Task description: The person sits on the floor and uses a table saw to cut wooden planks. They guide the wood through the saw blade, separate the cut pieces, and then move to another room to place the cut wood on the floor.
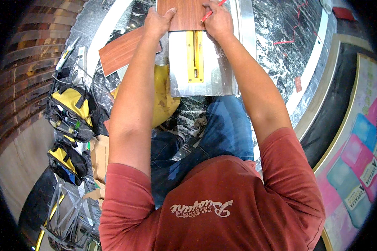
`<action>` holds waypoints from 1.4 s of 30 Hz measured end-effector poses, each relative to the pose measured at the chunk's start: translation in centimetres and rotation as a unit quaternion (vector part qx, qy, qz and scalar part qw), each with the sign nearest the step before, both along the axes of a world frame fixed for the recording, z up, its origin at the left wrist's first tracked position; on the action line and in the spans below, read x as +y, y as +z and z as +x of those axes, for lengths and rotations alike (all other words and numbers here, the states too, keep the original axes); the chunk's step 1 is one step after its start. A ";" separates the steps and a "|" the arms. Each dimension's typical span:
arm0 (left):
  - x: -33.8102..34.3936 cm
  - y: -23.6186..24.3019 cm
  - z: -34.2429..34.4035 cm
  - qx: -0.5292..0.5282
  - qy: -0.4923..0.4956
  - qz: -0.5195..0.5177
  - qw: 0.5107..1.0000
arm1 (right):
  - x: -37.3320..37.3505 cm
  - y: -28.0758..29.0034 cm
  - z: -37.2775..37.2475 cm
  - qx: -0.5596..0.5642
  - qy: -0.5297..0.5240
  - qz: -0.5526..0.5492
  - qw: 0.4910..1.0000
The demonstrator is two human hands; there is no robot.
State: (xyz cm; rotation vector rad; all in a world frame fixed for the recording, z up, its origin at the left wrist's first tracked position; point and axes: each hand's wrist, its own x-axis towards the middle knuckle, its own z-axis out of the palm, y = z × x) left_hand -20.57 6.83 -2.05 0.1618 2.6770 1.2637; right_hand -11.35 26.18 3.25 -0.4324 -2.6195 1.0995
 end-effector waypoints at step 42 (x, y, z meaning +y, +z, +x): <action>-0.2 4.1 3.9 -0.072 0.009 0.003 0.997 | -0.3 -2.2 2.5 0.026 0.012 0.145 0.989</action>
